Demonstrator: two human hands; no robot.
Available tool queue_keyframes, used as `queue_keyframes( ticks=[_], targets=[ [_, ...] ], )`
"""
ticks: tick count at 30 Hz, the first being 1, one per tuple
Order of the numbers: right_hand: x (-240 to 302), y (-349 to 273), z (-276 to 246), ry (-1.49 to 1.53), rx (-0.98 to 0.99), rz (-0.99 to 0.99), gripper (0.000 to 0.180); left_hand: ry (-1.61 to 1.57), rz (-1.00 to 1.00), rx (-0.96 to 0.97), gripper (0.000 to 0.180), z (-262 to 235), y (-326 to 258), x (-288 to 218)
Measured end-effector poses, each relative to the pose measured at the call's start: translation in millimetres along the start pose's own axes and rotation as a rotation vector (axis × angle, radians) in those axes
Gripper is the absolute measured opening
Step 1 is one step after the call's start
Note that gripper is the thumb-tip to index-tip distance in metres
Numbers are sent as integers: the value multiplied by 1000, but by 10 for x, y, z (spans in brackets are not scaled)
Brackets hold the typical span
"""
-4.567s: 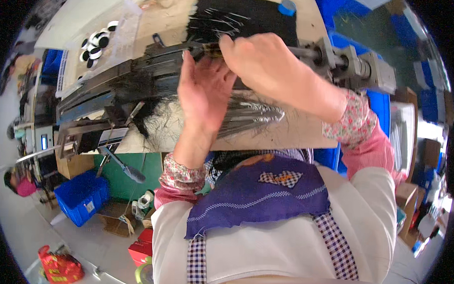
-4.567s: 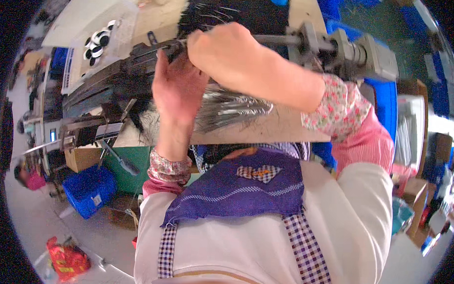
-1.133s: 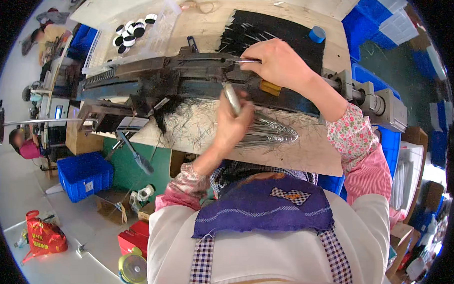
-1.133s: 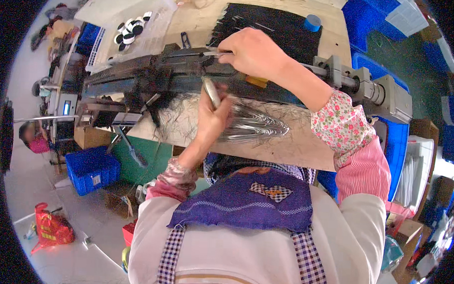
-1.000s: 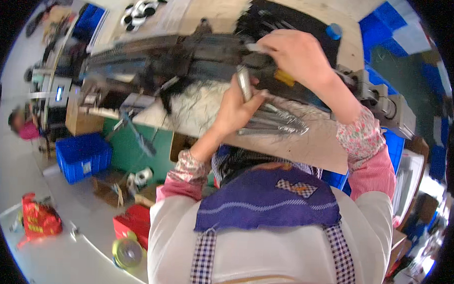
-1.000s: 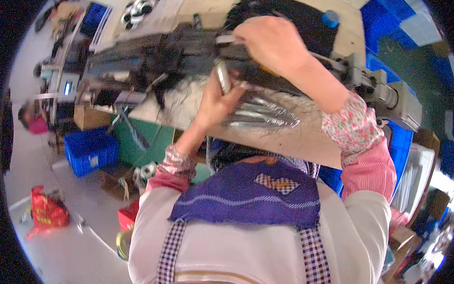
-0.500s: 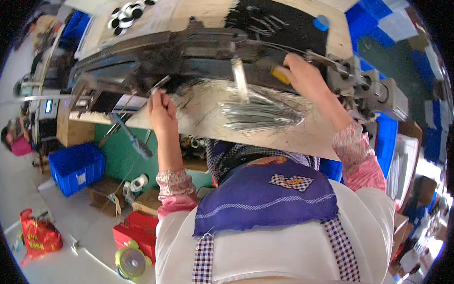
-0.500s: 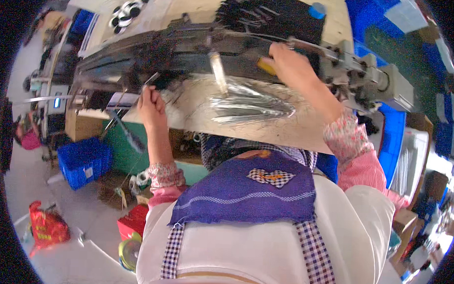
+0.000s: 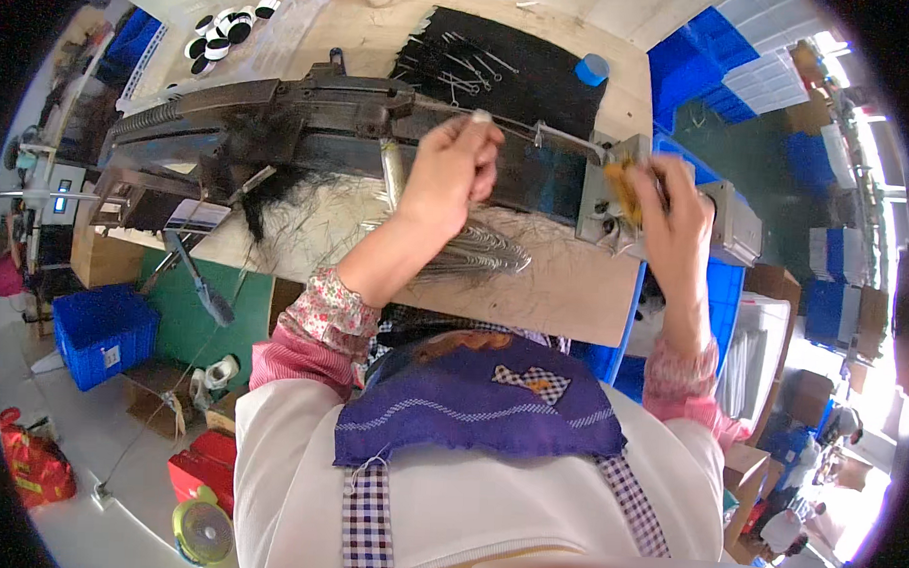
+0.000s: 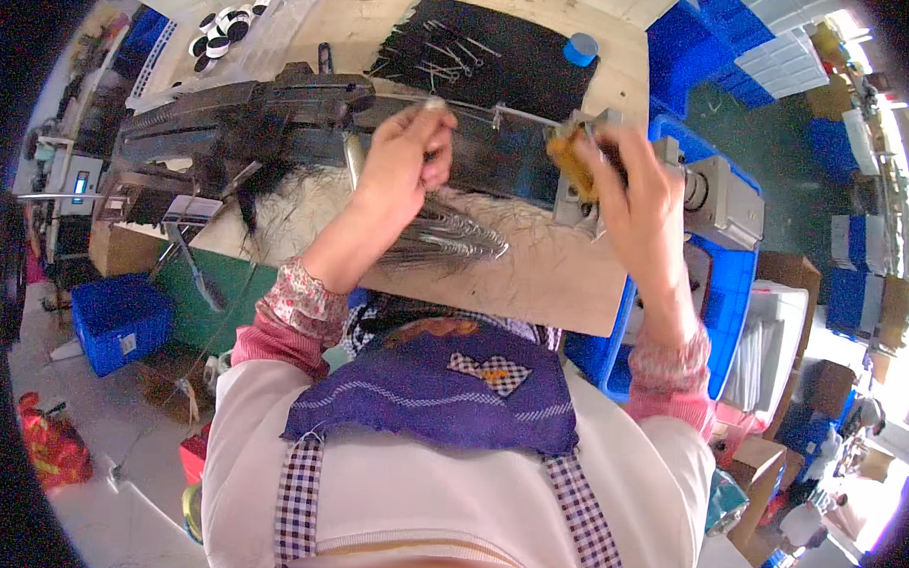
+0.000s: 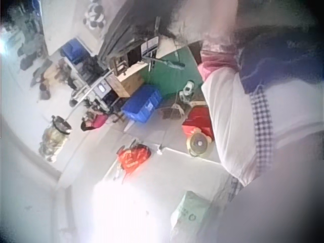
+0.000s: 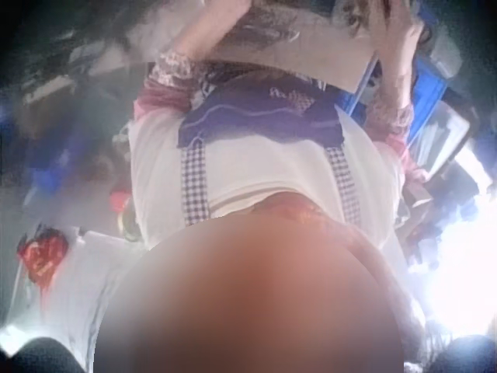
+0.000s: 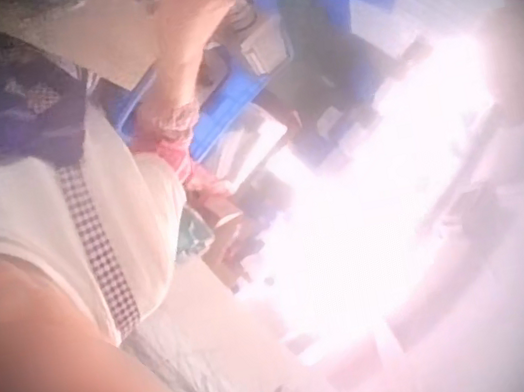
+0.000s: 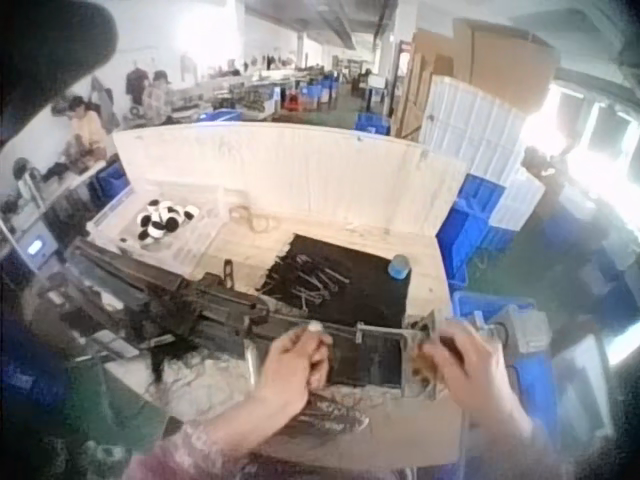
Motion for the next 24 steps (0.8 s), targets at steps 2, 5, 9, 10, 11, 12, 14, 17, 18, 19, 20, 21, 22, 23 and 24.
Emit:
queue_keyframes(
  ticks=[2,5,9,10,11,12,14,17,18,19,20,21,22,23,24],
  targets=[
    [47,297,43,15,-52,-18,14,7,51,-3,22,-56,12,-37],
    [274,792,330,-193,-120,-285,14,49,-25,85,21,46,89,50],
    [531,906,392,-67,-133,-411,15,14,-97,184,22,202,209,226],
    [482,916,422,-24,-77,-359,15,20,-41,111,22,188,196,224],
    [434,894,408,-30,-78,-368,15,16,-31,115,22,189,126,240],
    [267,903,401,-10,-38,-318,16,58,91,20,22,105,69,150],
    [61,956,476,-19,47,-239,21,50,232,-103,22,-121,31,-22],
    [302,1038,962,-59,239,-374,21,36,242,-53,23,-184,8,-86],
    [364,1059,1214,-31,392,-347,21,23,185,-103,23,-181,-23,-87],
    [415,1066,1413,-9,543,-321,20,22,200,-95,23,-165,-29,-118],
    [504,1048,1405,164,560,-334,19,1,164,-87,24,-164,-24,-86],
    [551,1015,1387,156,572,-354,19,-31,134,-97,24,-163,-49,-48],
    [482,1004,1370,225,607,-250,20,-39,127,-108,24,-162,-69,-45],
    [388,1016,1372,293,641,-141,22,-52,141,-118,24,-169,-66,-86],
    [381,987,1357,353,654,-139,23,-55,144,-130,24,-172,-91,-75]
  ],
)
Point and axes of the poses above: each hand's wrist, its own y-axis towards the middle knuckle, its own z-axis out of the palm, x = y × z, the point moved 9 cm from there along y, towards the middle knuckle, and after that the axes turned 7 degrees about x, right-handed, at the moved point
